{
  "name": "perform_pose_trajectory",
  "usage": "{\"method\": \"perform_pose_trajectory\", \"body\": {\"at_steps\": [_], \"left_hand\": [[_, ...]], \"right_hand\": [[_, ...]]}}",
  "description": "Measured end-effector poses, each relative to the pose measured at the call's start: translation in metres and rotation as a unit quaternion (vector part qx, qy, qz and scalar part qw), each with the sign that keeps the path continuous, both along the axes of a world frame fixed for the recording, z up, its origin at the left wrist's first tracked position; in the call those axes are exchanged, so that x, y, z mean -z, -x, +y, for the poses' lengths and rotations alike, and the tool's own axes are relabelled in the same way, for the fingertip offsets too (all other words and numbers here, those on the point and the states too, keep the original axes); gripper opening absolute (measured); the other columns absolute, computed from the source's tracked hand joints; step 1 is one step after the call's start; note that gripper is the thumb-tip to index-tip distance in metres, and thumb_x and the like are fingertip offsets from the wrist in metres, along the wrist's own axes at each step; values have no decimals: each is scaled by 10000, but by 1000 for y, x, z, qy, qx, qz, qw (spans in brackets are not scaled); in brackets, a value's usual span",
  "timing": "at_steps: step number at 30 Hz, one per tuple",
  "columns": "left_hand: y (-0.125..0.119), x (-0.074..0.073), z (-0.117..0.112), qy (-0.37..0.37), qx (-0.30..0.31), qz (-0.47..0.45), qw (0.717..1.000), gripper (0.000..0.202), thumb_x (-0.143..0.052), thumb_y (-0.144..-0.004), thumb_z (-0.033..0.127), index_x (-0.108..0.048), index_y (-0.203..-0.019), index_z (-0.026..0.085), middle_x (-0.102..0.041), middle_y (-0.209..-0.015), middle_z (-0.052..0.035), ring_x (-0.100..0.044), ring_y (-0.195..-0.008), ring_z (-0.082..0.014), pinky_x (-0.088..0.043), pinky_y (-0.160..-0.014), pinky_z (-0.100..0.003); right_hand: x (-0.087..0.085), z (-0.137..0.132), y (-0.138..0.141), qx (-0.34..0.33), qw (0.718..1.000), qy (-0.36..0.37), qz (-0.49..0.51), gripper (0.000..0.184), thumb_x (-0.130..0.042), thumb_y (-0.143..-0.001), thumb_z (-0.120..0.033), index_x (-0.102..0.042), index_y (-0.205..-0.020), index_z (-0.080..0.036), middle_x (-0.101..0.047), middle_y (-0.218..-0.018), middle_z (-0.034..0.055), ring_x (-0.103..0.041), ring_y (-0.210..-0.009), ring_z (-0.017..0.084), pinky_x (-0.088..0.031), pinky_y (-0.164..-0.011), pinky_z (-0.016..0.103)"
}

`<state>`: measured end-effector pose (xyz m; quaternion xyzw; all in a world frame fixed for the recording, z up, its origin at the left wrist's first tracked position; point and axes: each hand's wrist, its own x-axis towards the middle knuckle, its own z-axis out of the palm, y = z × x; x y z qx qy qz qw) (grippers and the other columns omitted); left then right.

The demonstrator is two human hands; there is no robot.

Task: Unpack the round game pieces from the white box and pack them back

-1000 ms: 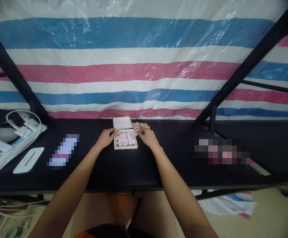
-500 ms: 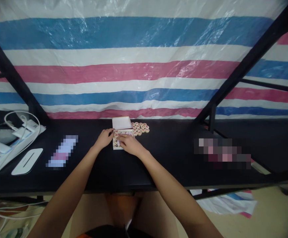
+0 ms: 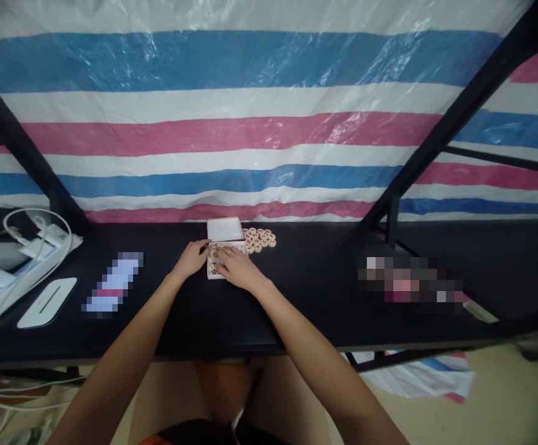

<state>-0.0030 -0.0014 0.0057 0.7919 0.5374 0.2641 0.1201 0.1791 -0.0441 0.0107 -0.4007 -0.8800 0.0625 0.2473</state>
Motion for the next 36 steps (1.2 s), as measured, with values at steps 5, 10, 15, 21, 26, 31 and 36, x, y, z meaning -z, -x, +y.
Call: {"method": "perform_pose_trajectory", "body": {"at_steps": [5, 10, 15, 21, 26, 31, 36], "left_hand": [[0, 0, 1, 4, -5, 12, 1000, 374, -458, -868, 235, -616, -1197, 153, -686, -1088, -91, -612, -1006, -230, -442, -951, -353], [1, 2, 2, 4, -6, 10, 1000, 398, -473, -855, 246, -610, -1207, 123, -682, -1087, -102, -605, -1004, -241, -439, -952, -351], [2, 3, 3, -3, -1, 18, 1000, 408, -508, -833, 262, -610, -1211, 145, -684, -1074, -92, -602, -1006, -242, -445, -945, -358], [2, 2, 1, -7, 4, 14, 1000, 414, -511, -836, 274, -609, -1205, 115, -683, -1070, -113, -616, -990, -245, -450, -938, -360], [2, 2, 0, -2, 8, 11, 1000, 411, -490, -858, 305, -600, -1214, 132, -674, -1085, -104, -602, -1007, -241, -440, -950, -361], [0, 3, -2, 4, 0, 21, 1000, 409, -483, -866, 305, -588, -1232, 154, -661, -1082, -94, -586, -998, -243, -442, -941, -366], [-1, 5, -4, -14, -7, 13, 1000, 407, -488, -869, 296, -568, -1251, 179, -601, -1112, -105, -553, -1043, -244, -444, -929, -386]], "right_hand": [[-4, 1, 2, 15, 999, 28, -10, 156, -553, -891, -292, -612, -947, -159, -635, -982, 96, -547, -985, 210, -411, -885, 344], [-7, 1, 4, 20, 1000, 21, -6, 152, -576, -875, -269, -606, -982, -166, -618, -1007, 88, -538, -964, 200, -402, -856, 321], [-9, -1, 7, 13, 999, 36, -19, 184, -542, -893, -243, -606, -1052, -177, -629, -973, 87, -542, -949, 208, -404, -830, 324], [-7, 8, -14, 44, 996, 46, 68, 188, -562, -845, -178, -619, -1024, -169, -630, -974, 72, -554, -930, 186, -412, -843, 302], [-15, 17, -63, 168, 971, 90, 146, 218, -585, -790, -145, -593, -1007, -163, -643, -955, 58, -582, -817, 157, -433, -779, 274], [-18, 21, -102, 340, 923, 135, 119, 223, -610, -762, -170, -594, -984, -166, -662, -957, 82, -604, -843, 181, -427, -747, 266], [-9, 23, -120, 404, 884, 216, 89, 196, -644, -743, -235, -623, -923, -159, -673, -878, 80, -620, -811, 181, -417, -696, 247]]}}
